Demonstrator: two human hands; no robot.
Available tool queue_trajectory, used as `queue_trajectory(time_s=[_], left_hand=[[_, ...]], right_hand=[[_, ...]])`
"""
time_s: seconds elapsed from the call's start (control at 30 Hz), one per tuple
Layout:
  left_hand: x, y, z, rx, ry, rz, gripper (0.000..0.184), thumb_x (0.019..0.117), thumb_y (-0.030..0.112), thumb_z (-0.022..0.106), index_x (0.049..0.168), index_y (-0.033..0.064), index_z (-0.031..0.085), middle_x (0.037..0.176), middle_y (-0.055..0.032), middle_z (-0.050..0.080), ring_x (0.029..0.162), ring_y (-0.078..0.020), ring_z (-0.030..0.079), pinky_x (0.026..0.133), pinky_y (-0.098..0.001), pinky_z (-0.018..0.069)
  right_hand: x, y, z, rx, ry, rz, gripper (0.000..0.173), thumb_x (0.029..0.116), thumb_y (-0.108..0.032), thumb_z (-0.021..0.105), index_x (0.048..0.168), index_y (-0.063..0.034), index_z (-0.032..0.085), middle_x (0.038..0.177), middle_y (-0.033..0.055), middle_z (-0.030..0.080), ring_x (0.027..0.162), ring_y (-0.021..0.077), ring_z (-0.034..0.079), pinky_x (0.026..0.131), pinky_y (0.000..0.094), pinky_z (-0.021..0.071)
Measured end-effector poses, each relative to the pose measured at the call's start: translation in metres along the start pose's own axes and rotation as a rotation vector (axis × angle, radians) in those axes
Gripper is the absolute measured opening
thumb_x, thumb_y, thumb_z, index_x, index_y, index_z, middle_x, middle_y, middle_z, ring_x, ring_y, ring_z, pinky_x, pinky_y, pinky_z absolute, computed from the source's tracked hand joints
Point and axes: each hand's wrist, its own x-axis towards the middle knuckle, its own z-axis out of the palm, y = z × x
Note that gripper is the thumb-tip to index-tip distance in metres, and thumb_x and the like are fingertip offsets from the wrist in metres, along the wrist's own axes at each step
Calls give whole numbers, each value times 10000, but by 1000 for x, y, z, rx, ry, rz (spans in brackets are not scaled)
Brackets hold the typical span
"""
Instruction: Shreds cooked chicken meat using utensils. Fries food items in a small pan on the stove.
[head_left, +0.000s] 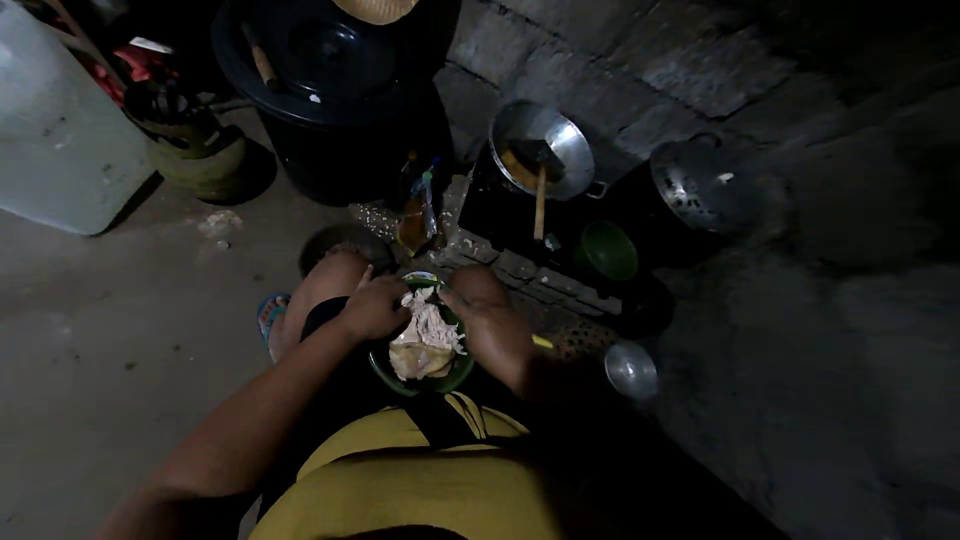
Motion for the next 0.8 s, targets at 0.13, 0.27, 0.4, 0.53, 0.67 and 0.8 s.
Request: queue_trajectory(time_s=[0.13, 0.27, 0.4, 0.53, 0.67, 0.8], left_hand=[[-2, 0, -3, 32, -16, -39, 327, 1019, 310, 583, 1204, 67, 699, 1322, -131, 642, 1373, -280, 497, 1250, -610, 81], [1, 2, -8, 6, -15, -35, 321, 1030, 317, 567, 1178, 66, 702, 1263, -124, 659, 1325, -275, 532, 1249, -602, 93], [1, -1, -3, -6, 1, 2, 313, 1033, 301, 568, 1185, 60, 695, 1299, -129, 642, 1353, -278, 510, 1249, -604, 99], [3, -4, 2, 23, 25, -2, 303, 1019, 305, 577, 1138, 64, 717, 1270, -119, 661, 1339, -275, 525, 1247, -608, 103], [3, 1, -5, 16, -11, -18, 319, 1026, 322, 573, 1174, 73, 707, 1289, -116, 655, 1351, -276, 515, 1244, -624, 81], [0, 0, -4, -6, 13, -1, 329, 1032, 303, 568, 1201, 50, 693, 1323, -141, 636, 1372, -287, 498, 1249, -609, 94]], right_hand=[[-26, 0, 11, -5, -290, 64, 683, 1058, -63, 421, 1630, -406, 269, 1349, 240, 614, 1171, 450, 639, 941, 611, 525], [-25, 12, -11, -5, -291, 31, 641, 1071, -76, 404, 1600, -430, 338, 1358, 221, 619, 1188, 445, 631, 951, 633, 515], [-3, 7, -14, 20, -29, 2, 563, 1072, -84, 424, 1570, -347, 443, 1281, 209, 675, 1146, 423, 665, 946, 607, 532], [-12, -2, 6, -7, -190, 62, 679, 1039, -37, 439, 1624, -358, 311, 1320, 261, 619, 1147, 463, 647, 918, 615, 538], [-32, 7, 0, -24, -345, 72, 670, 1065, -57, 407, 1622, -411, 288, 1364, 247, 602, 1175, 461, 634, 941, 624, 521], [-16, 10, -25, -1, -193, 39, 568, 1086, -100, 394, 1587, -367, 397, 1385, 206, 616, 1225, 433, 622, 982, 623, 507]])
